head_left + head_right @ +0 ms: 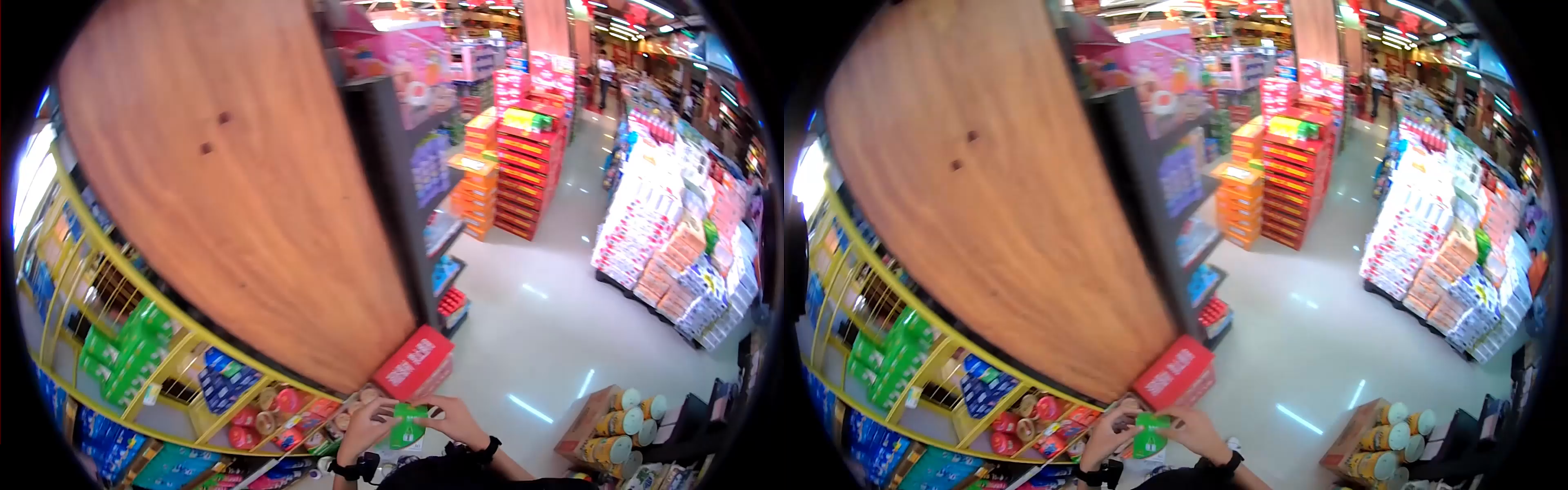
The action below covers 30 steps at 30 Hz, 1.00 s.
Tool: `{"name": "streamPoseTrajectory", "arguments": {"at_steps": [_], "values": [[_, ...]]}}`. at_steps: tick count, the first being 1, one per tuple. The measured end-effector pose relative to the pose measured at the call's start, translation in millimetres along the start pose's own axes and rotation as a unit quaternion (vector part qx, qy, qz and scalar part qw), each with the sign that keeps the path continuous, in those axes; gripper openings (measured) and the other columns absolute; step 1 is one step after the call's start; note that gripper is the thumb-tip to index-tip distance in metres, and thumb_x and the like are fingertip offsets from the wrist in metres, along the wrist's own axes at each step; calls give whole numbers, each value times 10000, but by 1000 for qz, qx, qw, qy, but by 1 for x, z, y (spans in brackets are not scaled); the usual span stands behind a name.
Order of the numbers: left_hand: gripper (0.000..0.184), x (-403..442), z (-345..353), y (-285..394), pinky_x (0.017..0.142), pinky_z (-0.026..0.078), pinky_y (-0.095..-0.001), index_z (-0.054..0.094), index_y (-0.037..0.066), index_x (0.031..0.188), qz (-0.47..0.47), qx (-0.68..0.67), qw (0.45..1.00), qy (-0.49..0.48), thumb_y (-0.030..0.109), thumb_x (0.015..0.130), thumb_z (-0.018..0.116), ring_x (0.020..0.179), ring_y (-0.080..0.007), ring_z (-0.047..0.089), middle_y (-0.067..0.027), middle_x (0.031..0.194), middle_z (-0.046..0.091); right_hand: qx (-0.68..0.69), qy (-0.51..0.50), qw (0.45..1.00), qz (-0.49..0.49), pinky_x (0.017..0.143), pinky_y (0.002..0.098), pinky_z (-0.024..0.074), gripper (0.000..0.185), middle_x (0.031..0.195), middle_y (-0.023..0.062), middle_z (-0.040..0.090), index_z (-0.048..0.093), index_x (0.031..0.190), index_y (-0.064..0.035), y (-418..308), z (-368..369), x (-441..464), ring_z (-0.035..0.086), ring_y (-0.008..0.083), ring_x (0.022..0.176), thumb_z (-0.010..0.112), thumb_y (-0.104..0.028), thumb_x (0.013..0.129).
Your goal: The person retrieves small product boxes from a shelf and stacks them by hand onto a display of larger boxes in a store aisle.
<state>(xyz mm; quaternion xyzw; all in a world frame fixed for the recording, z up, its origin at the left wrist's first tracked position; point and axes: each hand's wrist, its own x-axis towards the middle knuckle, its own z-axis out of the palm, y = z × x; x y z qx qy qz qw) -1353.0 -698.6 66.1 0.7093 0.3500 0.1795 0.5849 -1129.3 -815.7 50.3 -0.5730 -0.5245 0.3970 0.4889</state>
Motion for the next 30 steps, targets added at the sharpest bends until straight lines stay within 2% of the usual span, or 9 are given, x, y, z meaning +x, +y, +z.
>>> {"name": "streamPoseTrajectory", "arguments": {"at_steps": [1, 3, 5, 7, 8, 11, 15, 22, 30], "values": [[432, 10, 18, 21, 887, 581, -293, 686, 41, 1307, -21, 61, 997, -39, 172, 929, 849, 1049, -140, 737, -63, 1175, 766, 39, 18, 998, 40, 884, 351, 594, 396, 1125, 79, 768, 753, 1261, -98, 11, -15, -12, 740, 218, 984, 850, -209, 893], [454, 42, 51, 38, 883, 598, -322, 687, 64, 1287, 109, 167, 974, -111, 180, 889, 872, 1071, -192, 756, -98, 1163, 758, -21, 67, 997, 16, 847, 365, 589, 393, 1130, 75, 759, 748, 1240, -126, 24, -47, -33, 729, 256, 1009, 844, -193, 865], [477, 72, 87, 35, 914, 588, -361, 688, 76, 1275, 86, 167, 972, -143, 188, 855, 883, 1100, -277, 749, -117, 1179, 744, -78, 118, 990, 14, 842, 378, 585, 385, 1148, 72, 751, 742, 1216, -136, 22, -84, -52, 718, 285, 1039, 839, -180, 846], [467, 104, 117, 53, 935, 577, -379, 688, 78, 1278, 122, 161, 962, -186, 203, 867, 871, 1114, -287, 738, -120, 1165, 743, -123, 172, 977, 28, 869, 390, 580, 369, 1178, 69, 742, 733, 1188, -128, 12, -113, -62, 705, 304, 1074, 835, -171, 836], [449, 116, 132, 67, 952, 568, -387, 686, 83, 1284, 90, 170, 959, -206, 216, 888, 849, 1136, -290, 724, -122, 1164, 734, -116, 192, 973, 55, 900, 404, 569, 356, 1167, 71, 742, 728, 1170, -113, 10, -128, -66, 700, 323, 1081, 832, -149, 831], [474, 163, 170, 85, 967, 562, -391, 661, 99, 1336, 141, 141, 942, -271, 230, 909, 822, 1182, -294, 697, -125, 1286, 686, -81, 255, 961, 71, 899, 418, 568, 379, 1167, 83, 741, 727, 1176, -107, 18, -170, -73, 701, 333, 1081, 836, -119, 813], [478, 223, 220, 96, 968, 564, -388, 649, 86, 1342, 177, 146, 924, -305, 227, 916, 815, 1173, -295, 694, -124, 1303, 669, -140, 366, 916, 85, 907, 414, 573, 386, 1178, 96, 747, 735, 1157, -103, 32, -211, -69, 701, 335, 1093, 849, -101, 788], [476, 343, 277, 118, 939, 592, -380, 645, 92, 1352, 238, 154, 892, -351, 249, 932, 804, 1162, -299, 704, -105, 1307, 667, -220, 370, 891, 145, 933, 422, 567, 430, 1199, 101, 733, 709, 1194, -115, 47, -303, -24, 688, 339, 1118, 844, -107, 786], [497, 485, 304, 169, 968, 587, -375, 661, 106, 1373, 218, 76, 892, -387, 210, 911, 811, 1185, -276, 708, -102, 1335, 693, -251, 421, 856, 167, 938, 423, 567, 387, 1185, 108, 738, 707, 1187, -99, 42, -401, 64, 692, 350, 1109, 830, -149, 824]]}}
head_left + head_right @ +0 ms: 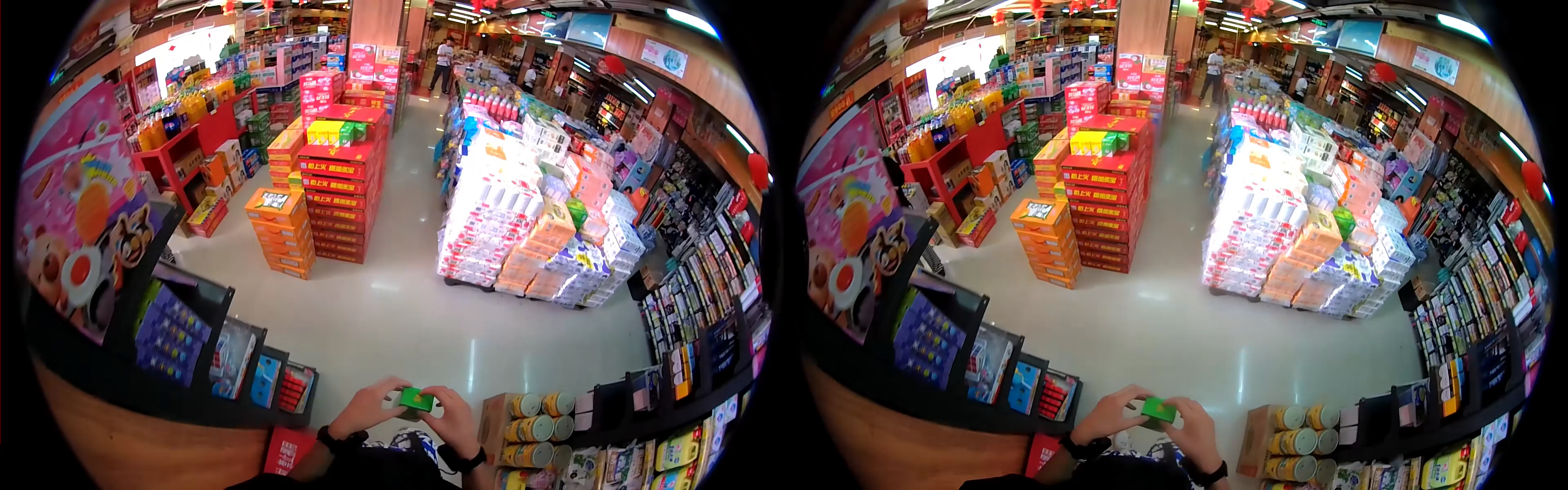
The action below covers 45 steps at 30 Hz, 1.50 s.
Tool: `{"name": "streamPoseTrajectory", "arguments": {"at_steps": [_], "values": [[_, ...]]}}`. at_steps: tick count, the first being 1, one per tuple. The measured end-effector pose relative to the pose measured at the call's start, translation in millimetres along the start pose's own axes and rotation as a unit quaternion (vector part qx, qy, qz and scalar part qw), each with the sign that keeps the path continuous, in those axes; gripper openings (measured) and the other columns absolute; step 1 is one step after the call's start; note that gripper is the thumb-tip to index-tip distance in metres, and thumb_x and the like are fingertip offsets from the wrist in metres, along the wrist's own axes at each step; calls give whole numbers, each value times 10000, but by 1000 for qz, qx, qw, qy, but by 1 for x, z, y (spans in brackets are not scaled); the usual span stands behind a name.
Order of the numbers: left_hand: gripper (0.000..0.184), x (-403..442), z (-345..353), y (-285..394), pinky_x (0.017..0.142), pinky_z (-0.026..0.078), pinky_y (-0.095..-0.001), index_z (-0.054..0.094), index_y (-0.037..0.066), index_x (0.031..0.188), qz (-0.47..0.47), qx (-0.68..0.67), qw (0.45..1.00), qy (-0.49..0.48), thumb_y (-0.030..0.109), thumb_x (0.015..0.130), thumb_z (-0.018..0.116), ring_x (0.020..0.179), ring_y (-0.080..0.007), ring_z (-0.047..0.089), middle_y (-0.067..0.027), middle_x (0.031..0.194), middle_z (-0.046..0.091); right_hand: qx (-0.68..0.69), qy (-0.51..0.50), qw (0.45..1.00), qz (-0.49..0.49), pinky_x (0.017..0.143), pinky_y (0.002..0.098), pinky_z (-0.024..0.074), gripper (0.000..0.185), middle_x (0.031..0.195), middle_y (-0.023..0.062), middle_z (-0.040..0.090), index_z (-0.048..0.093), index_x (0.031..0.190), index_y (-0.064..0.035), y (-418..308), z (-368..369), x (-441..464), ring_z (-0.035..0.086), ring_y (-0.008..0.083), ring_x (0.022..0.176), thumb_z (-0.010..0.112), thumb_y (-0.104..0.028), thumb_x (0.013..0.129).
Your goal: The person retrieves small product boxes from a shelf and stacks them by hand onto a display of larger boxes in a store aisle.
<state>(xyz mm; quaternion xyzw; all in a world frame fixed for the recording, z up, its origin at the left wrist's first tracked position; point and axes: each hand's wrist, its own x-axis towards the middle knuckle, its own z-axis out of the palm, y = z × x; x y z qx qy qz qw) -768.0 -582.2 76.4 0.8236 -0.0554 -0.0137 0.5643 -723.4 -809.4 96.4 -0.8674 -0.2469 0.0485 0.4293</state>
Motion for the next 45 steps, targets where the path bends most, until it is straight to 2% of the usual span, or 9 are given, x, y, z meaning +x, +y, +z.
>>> {"name": "streamPoseTrajectory", "arguments": {"at_steps": [5, 9, 16, 20, 26, 33, 36, 40, 45], "values": [[497, 76, -25, -24, 998, 562, -379, 653, 120, 1387, -19, 47, 998, -36, 247, 922, 777, 1216, -270, 706, -89, 1349, 697, 1, 8, 999, 41, 948, 437, 568, 384, 1172, 116, 737, 715, 1188, -100, 30, 9, 64, 694, 354, 1127, 831, -188, 832], [514, 140, -24, -52, 998, 564, -398, 620, 144, 1408, -42, 92, 991, -82, 240, 923, 761, 1207, -270, 709, -87, 1366, 684, -30, -5, 1000, -1, 913, 426, 574, 382, 1147, 104, 745, 726, 1160, -87, 79, 9, 125, 703, 346, 1079, 846, -182, 811], [442, 274, -34, -64, 897, 569, -459, 590, 148, 1362, 3, 201, 972, -123, 263, 950, 704, 1088, -368, 686, -102, 1237, 664, -68, -64, 995, -34, 916, 418, 572, 358, 1122, 65, 742, 744, 1131, -121, 138, -29, 252, 695, 320, 1091, 839, -227, 803], [421, 350, -40, -58, 842, 569, -483, 572, 129, 1349, 40, 209, 974, -74, 234, 957, 685, 1047, -384, 682, -117, 1175, 645, -79, -60, 994, -53, 916, 420, 578, 360, 1130, 47, 747, 745, 1127, -123, 165, -63, 327, 698, 304, 1092, 844, -191, 787], [409, 420, -58, -75, 832, 575, -486, 580, 135, 1340, 6, 245, 969, -22, 262, 966, 686, 1025, -389, 691, -98, 1235, 652, -76, -96, 987, -104, 919, 417, 583, 373, 1156, 38, 749, 746, 1146, -132, 195, -68, 429, 695, 293, 1119, 829, -153, 784], [417, 486, -106, -126, 799, 583, -476, 596, 115, 1316, -27, 269, 963, -25, 243, 936, 708, 992, -390, 695, -116, 1154, 660, -92, -161, 977, -104, 929, 417, 582, 364, 1159, 48, 746, 746, 1152, -132, 210, -37, 527, 694, 300, 1122, 816, -171, 797], [411, 522, -138, -154, 825, 582, -483, 602, 122, 1323, -52, 237, 969, -40, 234, 939, 696, 1020, -396, 696, -114, 1200, 663, -86, -125, 980, -126, 917, 428, 581, 356, 1141, 58, 739, 743, 1132, -121, 208, -19, 577, 693, 314, 1105, 821, -147, 785], [425, 585, -202, -156, 892, 563, -497, 586, 123, 1325, -29, 179, 982, -45, 214, 927, 704, 1086, -405, 684, -125, 1261, 657, -96, -107, 979, -143, 904, 432, 580, 372, 1124, 64, 736, 745, 1131, -116, 197, -14, 650, 695, 320, 1087, 823, -122, 767], [409, 668, -263, -206, 862, 567, -498, 589, 134, 1310, 29, 235, 972, 1, 202, 921, 697, 1056, -403, 696, -140, 1195, 672, -123, -106, 973, -167, 902, 431, 580, 403, 1142, 60, 733, 743, 1153, -119, 203, 6, 762, 696, 318, 1082, 827, -130, 759]]}}
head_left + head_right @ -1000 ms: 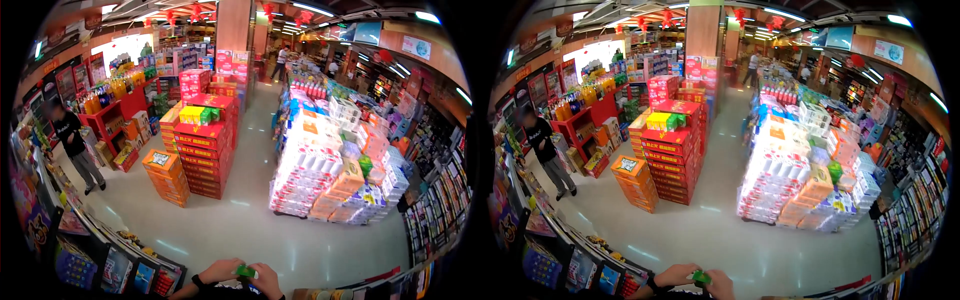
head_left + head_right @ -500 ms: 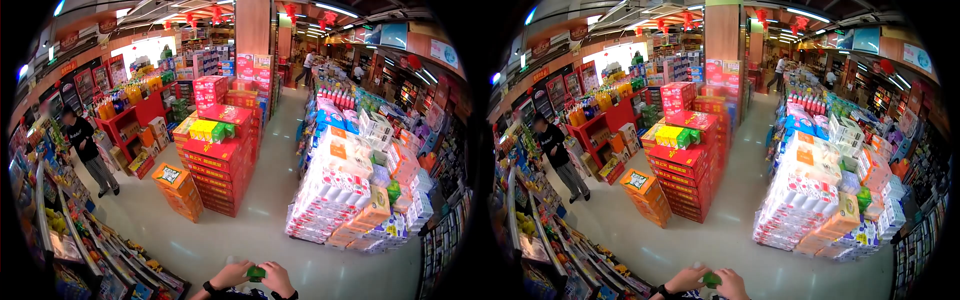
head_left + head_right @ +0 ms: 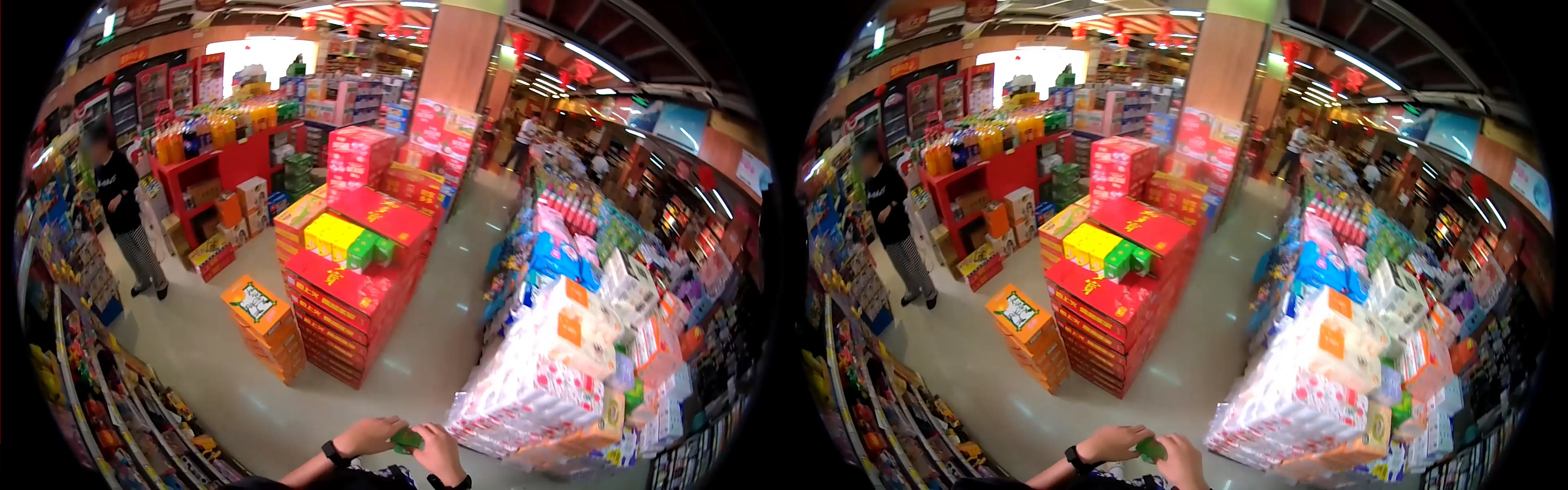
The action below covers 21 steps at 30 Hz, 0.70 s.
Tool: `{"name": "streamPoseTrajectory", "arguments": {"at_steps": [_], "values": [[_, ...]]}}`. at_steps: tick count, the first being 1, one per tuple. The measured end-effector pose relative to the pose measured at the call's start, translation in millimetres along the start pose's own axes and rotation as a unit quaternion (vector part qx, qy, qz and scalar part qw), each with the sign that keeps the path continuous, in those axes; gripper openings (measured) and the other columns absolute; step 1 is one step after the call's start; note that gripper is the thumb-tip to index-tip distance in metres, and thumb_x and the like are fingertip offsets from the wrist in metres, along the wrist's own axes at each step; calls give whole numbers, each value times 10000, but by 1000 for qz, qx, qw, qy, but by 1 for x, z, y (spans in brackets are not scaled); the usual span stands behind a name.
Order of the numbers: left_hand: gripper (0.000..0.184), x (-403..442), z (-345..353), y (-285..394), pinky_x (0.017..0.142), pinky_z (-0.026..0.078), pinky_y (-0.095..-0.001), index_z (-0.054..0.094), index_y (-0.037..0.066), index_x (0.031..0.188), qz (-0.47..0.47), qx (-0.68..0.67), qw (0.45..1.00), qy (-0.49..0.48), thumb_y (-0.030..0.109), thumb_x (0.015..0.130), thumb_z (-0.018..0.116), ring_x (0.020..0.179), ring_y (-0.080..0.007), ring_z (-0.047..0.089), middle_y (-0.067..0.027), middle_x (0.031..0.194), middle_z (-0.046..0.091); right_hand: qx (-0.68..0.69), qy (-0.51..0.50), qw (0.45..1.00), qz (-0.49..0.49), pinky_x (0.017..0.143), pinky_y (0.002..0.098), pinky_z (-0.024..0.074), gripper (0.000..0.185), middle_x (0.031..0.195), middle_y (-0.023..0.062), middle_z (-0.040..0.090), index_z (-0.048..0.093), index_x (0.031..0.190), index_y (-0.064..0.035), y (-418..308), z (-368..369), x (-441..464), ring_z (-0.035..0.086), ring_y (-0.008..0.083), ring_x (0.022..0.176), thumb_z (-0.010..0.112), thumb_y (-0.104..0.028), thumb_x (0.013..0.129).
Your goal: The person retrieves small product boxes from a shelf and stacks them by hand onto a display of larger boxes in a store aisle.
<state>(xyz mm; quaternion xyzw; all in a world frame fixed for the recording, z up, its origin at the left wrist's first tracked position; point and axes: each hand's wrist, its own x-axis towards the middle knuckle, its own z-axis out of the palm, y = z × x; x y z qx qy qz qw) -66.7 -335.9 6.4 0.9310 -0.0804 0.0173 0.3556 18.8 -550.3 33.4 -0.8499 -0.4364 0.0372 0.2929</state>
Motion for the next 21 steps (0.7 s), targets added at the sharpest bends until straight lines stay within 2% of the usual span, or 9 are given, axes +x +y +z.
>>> {"name": "streamPoseTrajectory", "arguments": {"at_steps": [1, 4, 7, 11, 18, 19, 21], "values": [[397, 8, -2, -7, 847, 567, -499, 593, 141, 1295, 9, 1, 1000, 24, 195, 915, 696, 1043, -402, 701, -143, 1165, 677, -5, -7, 1000, -9, 901, 438, 579, 395, 1133, 62, 730, 739, 1148, -123, 0, 0, 18, 692, 323, 1077, 815, -120, 760], [415, 27, -25, -23, 866, 565, -514, 582, 120, 1304, -76, 3, 997, 6, 217, 918, 698, 1063, -401, 701, -161, 1143, 699, -25, -32, 999, -29, 896, 459, 578, 376, 1105, 68, 718, 729, 1134, -135, -5, -11, 77, 682, 338, 1064, 780, -88, 765], [401, 33, -37, -44, 864, 564, -518, 578, 113, 1300, -92, -26, 994, 51, 257, 943, 692, 1052, -411, 704, -178, 1115, 713, 4, -52, 998, -37, 901, 458, 575, 371, 1136, 73, 711, 725, 1132, -138, -4, 0, 111, 673, 333, 1089, 788, -97, 769], [468, 33, -39, -88, 860, 560, -535, 565, 112, 1367, -138, -49, 989, -3, 346, 977, 675, 1006, -439, 708, -199, 1077, 723, 36, -133, 990, -33, 926, 456, 568, 395, 1128, 68, 719, 732, 1165, -137, 18, 28, 151, 677, 334, 1103, 831, -139, 783], [382, 101, -63, -152, 851, 569, -530, 610, 96, 1274, -171, -26, 984, -42, 331, 977, 659, 1023, -430, 718, -191, 1127, 734, 74, -185, 978, -59, 895, 464, 582, 377, 1132, 86, 717, 725, 1172, -138, 74, 54, 242, 699, 361, 1069, 818, -161, 807], [365, 117, -65, -165, 830, 572, -530, 608, 93, 1266, -165, 3, 986, -26, 298, 968, 660, 1001, -426, 723, -186, 1117, 736, 86, -156, 982, -71, 876, 473, 584, 373, 1121, 97, 714, 723, 1165, -134, 84, 57, 260, 704, 378, 1033, 819, -161, 805], [371, 151, -86, -175, 794, 574, -538, 591, 83, 1257, -173, 32, 984, 10, 266, 944, 672, 952, -436, 718, -194, 1093, 729, 80, -150, 983, -63, 879, 472, 583, 377, 1131, 98, 703, 720, 1168, -121, 96, 56, 302, 695, 370, 1060, 791, -120, 798]]}}
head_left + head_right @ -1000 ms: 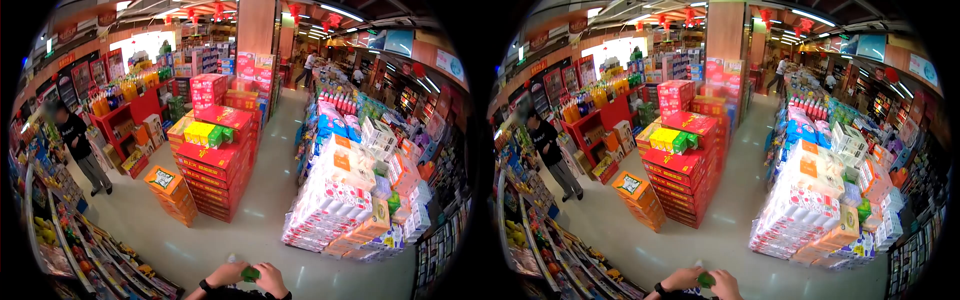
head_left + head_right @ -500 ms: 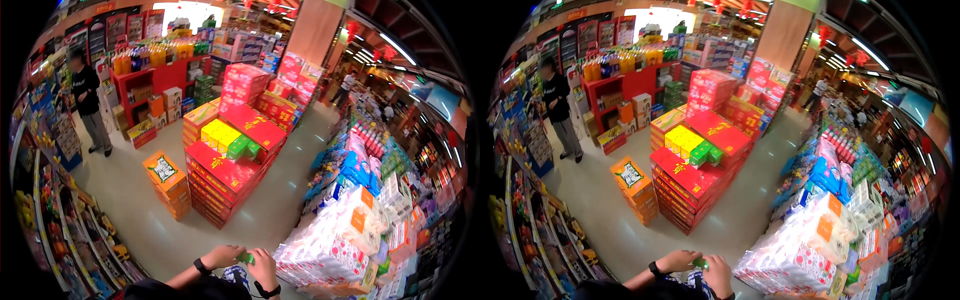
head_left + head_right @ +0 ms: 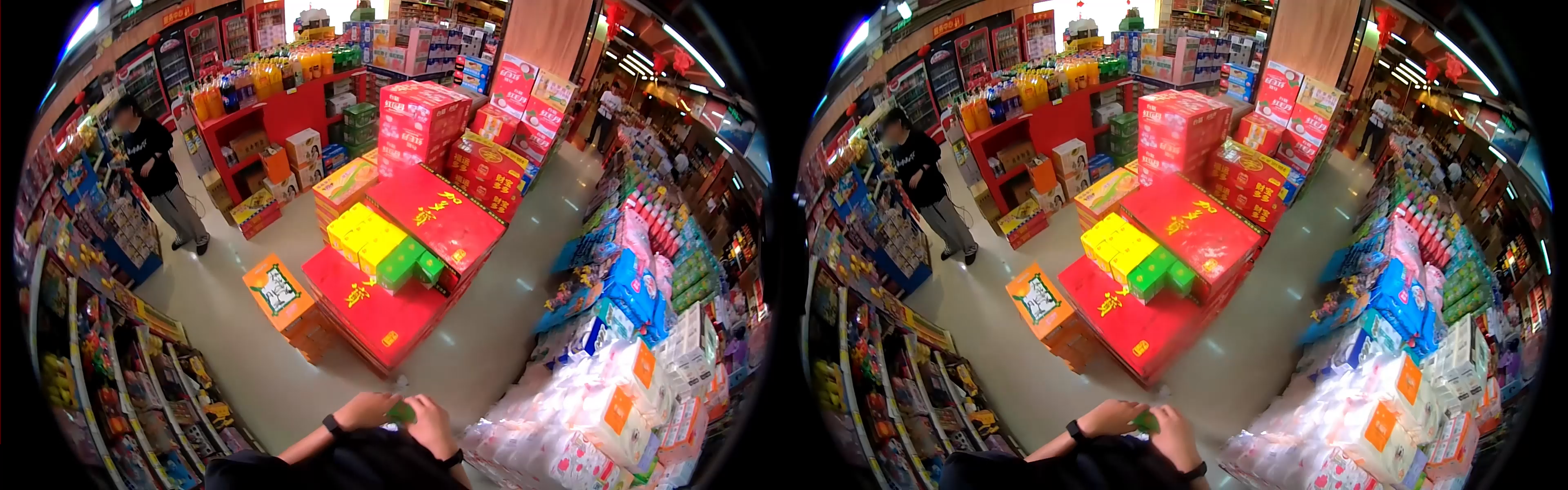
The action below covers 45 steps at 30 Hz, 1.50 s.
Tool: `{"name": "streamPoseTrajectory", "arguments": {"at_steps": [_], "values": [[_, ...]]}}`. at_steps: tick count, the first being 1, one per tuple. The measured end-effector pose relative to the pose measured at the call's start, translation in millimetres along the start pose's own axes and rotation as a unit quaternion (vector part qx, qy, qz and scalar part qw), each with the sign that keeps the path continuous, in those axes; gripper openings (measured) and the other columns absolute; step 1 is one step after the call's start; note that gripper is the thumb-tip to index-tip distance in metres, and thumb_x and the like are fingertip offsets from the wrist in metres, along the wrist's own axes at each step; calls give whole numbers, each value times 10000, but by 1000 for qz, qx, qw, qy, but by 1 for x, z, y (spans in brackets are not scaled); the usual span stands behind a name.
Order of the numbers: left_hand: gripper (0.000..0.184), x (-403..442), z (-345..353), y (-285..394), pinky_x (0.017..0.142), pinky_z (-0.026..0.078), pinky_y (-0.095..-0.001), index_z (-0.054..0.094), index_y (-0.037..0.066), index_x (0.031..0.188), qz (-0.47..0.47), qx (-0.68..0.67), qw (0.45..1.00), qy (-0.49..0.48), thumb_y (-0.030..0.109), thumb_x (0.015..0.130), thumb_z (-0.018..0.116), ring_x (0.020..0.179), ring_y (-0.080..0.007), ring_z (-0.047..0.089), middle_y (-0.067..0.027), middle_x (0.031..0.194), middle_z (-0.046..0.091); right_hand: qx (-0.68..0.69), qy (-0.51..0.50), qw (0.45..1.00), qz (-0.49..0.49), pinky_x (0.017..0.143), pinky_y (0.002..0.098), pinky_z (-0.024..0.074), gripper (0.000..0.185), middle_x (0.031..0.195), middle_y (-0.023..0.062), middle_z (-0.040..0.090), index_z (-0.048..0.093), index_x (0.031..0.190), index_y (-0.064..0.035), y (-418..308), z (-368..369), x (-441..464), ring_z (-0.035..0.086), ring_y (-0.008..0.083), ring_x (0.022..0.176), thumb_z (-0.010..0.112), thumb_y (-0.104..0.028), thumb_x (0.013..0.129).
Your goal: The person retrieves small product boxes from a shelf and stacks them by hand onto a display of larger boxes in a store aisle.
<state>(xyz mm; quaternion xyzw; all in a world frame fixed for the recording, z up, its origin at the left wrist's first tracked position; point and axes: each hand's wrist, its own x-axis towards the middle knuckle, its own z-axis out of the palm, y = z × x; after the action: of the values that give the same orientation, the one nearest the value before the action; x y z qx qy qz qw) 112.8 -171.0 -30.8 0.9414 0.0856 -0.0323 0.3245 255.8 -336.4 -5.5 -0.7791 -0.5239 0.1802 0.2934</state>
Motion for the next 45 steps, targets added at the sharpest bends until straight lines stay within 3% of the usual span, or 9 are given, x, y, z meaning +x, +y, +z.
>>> {"name": "streamPoseTrajectory", "arguments": {"at_steps": [7, 12, 14, 19, 25, 30, 33, 42, 45], "values": [[508, 117, -73, -17, 818, 583, -501, 558, 121, 1403, -165, -124, 974, 92, 292, 949, 708, 1018, -420, 726, -192, 1249, 716, 54, 137, 989, -25, 914, 488, 552, 385, 1125, 149, 683, 689, 1121, -67, 56, -39, 137, 672, 401, 1060, 773, -13, 749], [541, 158, -74, -35, 875, 604, -419, 525, 78, 1453, -169, -271, 903, 285, 195, 965, 729, 1088, -340, 756, -187, 1274, 714, 82, 158, 983, -47, 911, 472, 552, 343, 1104, 146, 699, 673, 1089, -50, 58, -63, 206, 681, 394, 1051, 806, -28, 774], [486, 162, -77, -39, 888, 604, -398, 546, 69, 1416, -189, -318, 881, 295, 182, 977, 720, 1089, -318, 759, -181, 1263, 715, 90, 161, 981, -55, 913, 472, 551, 346, 1103, 137, 695, 668, 1076, -52, 61, -68, 223, 678, 387, 1058, 829, -42, 770], [337, 176, -89, -80, 883, 592, -434, 616, 51, 1255, -179, -252, 945, 103, 269, 1008, 687, 1065, -344, 752, -186, 1223, 712, 87, 194, 976, -44, 930, 469, 547, 382, 1150, 135, 673, 650, 1107, -53, 57, -71, 253, 663, 383, 1095, 854, -57, 784], [448, 200, -76, -100, 930, 564, -482, 608, 51, 1316, -135, -191, 961, 150, 356, 995, 681, 1124, -413, 701, -204, 1270, 700, -20, 219, 973, -69, 976, 496, 545, 327, 1264, 148, 630, 666, 1140, -38, 64, -37, 272, 619, 400, 1181, 807, -40, 845], [525, 212, -68, -120, 947, 554, -438, 571, -1, 1428, -149, -430, 886, 95, 262, 985, 673, 1139, -393, 709, -294, 1244, 701, -69, 236, 967, -72, 901, 438, 569, 195, 1207, 116, 642, 706, 1018, -24, 66, -27, 270, 636, 352, 1130, 813, -40, 856], [515, 214, -64, -123, 963, 549, -449, 579, -10, 1423, -200, -438, 872, 83, 230, 977, 676, 1146, -410, 699, -297, 1247, 701, -80, 260, 958, -89, 916, 439, 571, 178, 1184, 118, 650, 722, 1022, -27, 63, -24, 274, 641, 350, 1136, 804, -33, 864], [501, 217, -83, -131, 927, 565, -456, 580, -31, 1400, -119, -412, 899, 95, 201, 965, 667, 1084, -425, 714, -301, 1182, 712, -109, 278, 951, -76, 951, 461, 564, 100, 1158, 126, 683, 706, 1007, -13, 54, -12, 284, 661, 359, 1119, 724, 9, 911], [507, 215, -93, -128, 921, 567, -461, 564, -37, 1403, -164, -407, 896, 61, 199, 966, 662, 1085, -428, 715, -307, 1174, 711, -109, 284, 950, -73, 952, 462, 563, 93, 1167, 125, 682, 707, 1011, -14, 52, -10, 285, 664, 358, 1117, 717, 9, 921]]}}
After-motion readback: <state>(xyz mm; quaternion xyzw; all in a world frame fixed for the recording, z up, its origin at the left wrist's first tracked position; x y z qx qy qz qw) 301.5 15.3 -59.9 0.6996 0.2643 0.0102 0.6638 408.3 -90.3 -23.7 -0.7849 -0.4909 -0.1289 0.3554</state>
